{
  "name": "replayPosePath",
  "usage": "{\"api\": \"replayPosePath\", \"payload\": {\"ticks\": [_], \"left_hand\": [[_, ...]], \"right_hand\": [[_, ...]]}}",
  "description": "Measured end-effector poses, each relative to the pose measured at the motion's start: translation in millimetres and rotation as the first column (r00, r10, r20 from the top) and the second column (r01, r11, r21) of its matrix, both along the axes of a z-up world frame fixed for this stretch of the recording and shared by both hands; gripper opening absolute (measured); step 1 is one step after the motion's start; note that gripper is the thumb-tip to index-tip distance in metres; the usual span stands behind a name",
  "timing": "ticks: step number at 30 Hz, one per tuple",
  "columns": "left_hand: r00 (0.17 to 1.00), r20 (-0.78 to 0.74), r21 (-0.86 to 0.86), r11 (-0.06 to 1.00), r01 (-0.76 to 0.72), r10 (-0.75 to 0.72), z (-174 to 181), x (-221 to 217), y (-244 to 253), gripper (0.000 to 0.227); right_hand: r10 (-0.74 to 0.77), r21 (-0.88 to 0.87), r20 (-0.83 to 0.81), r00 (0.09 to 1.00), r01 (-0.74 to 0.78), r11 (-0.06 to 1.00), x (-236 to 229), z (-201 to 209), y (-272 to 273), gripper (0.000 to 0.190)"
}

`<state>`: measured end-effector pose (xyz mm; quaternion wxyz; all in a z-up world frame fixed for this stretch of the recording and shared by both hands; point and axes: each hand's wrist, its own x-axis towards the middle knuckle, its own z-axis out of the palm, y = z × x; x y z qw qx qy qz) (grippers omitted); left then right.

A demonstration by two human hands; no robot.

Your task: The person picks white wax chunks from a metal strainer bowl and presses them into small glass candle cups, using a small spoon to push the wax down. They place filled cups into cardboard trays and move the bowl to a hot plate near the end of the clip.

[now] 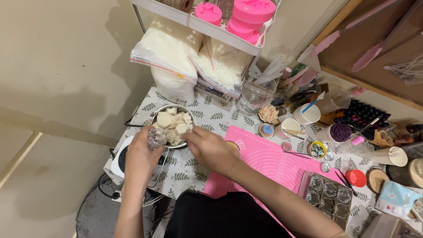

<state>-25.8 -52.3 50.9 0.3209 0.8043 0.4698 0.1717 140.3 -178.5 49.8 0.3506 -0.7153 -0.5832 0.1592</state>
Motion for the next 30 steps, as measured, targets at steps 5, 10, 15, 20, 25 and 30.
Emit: {"api": "replayPosePath", "payload": {"ticks": [5,10,15,20,25,30], "left_hand": [[0.999,0.035,-0.047,0.999,0.016,-0.014,-2.2,6.9,-2.0,0.047],[0.999,-0.049,-0.071,0.997,-0.015,0.012,1.0,8.5,0.7,0.048],[0.994,-0.113,-0.044,0.999,-0.001,-0.004,-12.3,5.7,6.1,0.05],[0.991,-0.127,-0.016,0.999,-0.033,0.031,-9.7,3.9,5.5,0.05],[0.994,-0.04,-0.036,0.994,-0.104,0.103,-5.0,3.9,-3.7,0.05],[0.979,0.098,-0.184,0.97,-0.16,0.18,-1.3,1.6,-16.5,0.054]], "right_hand": [[0.083,0.104,0.164,0.983,-0.101,0.989,-11.3,-8.6,2.7,0.025],[-0.014,0.154,0.285,0.958,-0.031,0.988,-16.7,-26.9,-0.4,0.03],[-0.062,0.174,0.262,0.963,0.016,0.985,-16.5,-37.9,-0.2,0.03],[-0.146,0.091,0.109,0.983,0.136,0.986,-8.8,-40.5,1.9,0.027],[-0.157,0.034,-0.278,0.948,0.174,0.984,-4.2,-51.8,-2.5,0.019],[-0.204,0.073,-0.05,0.978,0.208,0.975,-14.8,-51.4,-14.3,0.02]]}}
